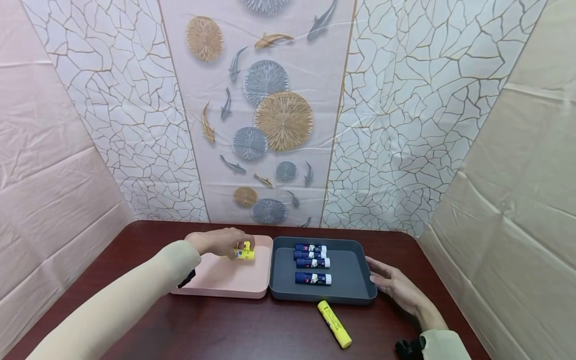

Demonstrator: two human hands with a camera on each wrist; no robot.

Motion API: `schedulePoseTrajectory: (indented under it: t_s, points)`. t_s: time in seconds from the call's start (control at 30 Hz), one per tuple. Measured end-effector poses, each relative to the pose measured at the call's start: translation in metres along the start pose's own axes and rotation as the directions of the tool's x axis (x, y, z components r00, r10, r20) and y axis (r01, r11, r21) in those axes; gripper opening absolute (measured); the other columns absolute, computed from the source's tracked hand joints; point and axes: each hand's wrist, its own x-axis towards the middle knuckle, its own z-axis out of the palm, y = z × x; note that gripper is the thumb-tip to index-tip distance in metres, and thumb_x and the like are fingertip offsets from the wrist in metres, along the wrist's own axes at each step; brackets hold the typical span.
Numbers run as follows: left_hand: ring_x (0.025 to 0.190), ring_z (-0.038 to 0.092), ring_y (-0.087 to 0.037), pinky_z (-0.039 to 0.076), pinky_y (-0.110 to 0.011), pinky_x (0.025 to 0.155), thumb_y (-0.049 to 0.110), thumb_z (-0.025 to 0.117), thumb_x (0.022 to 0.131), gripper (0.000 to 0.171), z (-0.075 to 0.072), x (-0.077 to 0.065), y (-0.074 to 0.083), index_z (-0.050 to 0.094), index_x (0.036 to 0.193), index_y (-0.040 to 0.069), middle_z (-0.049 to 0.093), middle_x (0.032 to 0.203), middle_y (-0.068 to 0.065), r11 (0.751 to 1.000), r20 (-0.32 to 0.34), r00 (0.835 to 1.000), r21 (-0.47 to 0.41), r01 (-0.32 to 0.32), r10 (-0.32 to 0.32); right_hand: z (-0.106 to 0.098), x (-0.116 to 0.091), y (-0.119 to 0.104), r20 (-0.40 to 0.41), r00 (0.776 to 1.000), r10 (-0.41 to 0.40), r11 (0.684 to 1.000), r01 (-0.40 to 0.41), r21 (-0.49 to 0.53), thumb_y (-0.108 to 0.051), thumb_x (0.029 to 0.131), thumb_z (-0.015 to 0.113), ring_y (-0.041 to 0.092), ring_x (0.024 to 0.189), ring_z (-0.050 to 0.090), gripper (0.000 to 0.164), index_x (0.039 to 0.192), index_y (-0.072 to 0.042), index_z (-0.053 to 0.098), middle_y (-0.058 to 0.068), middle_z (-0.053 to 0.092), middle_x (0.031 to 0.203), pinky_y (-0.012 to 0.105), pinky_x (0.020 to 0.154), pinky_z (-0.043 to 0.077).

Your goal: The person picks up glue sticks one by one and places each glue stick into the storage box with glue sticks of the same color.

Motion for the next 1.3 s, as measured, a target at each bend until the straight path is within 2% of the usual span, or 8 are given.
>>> schedulePoseTrajectory:
  t_s: [0.23,0.5,0.7,0.87,1.3]
  points:
    - [0.093,0.056,-0.014,0.049,-0.036,0.086,-0.002,0.081,0.086,0.045,0.006,0.003,-0.001,0.065,0.116,0.028,0.064,0.107,-0.002,0.997,-0.005,1.0,0.072,-0.025,0.025,0.001,0.0,0.0,0.0,1.0,0.004,1.0,-0.004,-0.001,-0.02,0.108,0.058,0.014,0.132,0.055,0.075,0.167,-0.005,0.015,0.026,0.015,0.169,0.027,0.101,0.052]
    - [0.093,0.054,-0.016,0.049,-0.038,0.086,-0.002,0.075,0.091,0.038,0.01,0.006,-0.001,0.065,0.118,0.023,0.063,0.109,0.001,0.99,0.008,0.998,0.126,-0.066,0.065,0.0,0.0,0.001,0.009,1.0,-0.004,1.0,0.004,0.004,-0.019,0.108,0.058,0.011,0.13,0.057,0.074,0.167,-0.005,0.015,0.025,0.015,0.17,0.026,0.1,0.051]
    - [0.096,0.054,-0.018,0.048,-0.038,0.088,0.0,0.074,0.094,0.033,0.013,0.005,-0.002,0.065,0.116,0.023,0.063,0.109,0.0,0.993,-0.02,0.998,0.1,-0.064,0.066,-0.001,0.0,0.0,0.009,1.0,-0.008,1.0,0.008,0.002,-0.019,0.108,0.058,0.011,0.13,0.056,0.074,0.167,-0.005,0.015,0.025,0.014,0.17,0.027,0.1,0.052]
    - [0.094,0.053,-0.018,0.046,-0.034,0.086,-0.005,0.07,0.094,0.036,0.017,0.003,-0.003,0.062,0.116,0.022,0.062,0.11,-0.002,0.993,-0.021,0.998,0.099,-0.062,0.064,-0.001,0.0,0.001,0.007,1.0,-0.006,1.0,0.006,0.001,-0.019,0.108,0.057,0.01,0.129,0.057,0.074,0.167,-0.005,0.015,0.026,0.014,0.17,0.026,0.1,0.051]
    - [0.085,0.05,-0.015,0.046,-0.029,0.079,-0.003,0.077,0.087,0.042,0.029,0.01,-0.009,0.06,0.113,0.025,0.057,0.098,0.003,0.985,-0.062,0.997,0.17,-0.03,0.041,0.0,0.0,-0.001,0.01,1.0,0.005,1.0,-0.005,0.008,-0.019,0.108,0.057,0.01,0.129,0.057,0.074,0.167,-0.006,0.014,0.025,0.013,0.17,0.026,0.1,0.051]
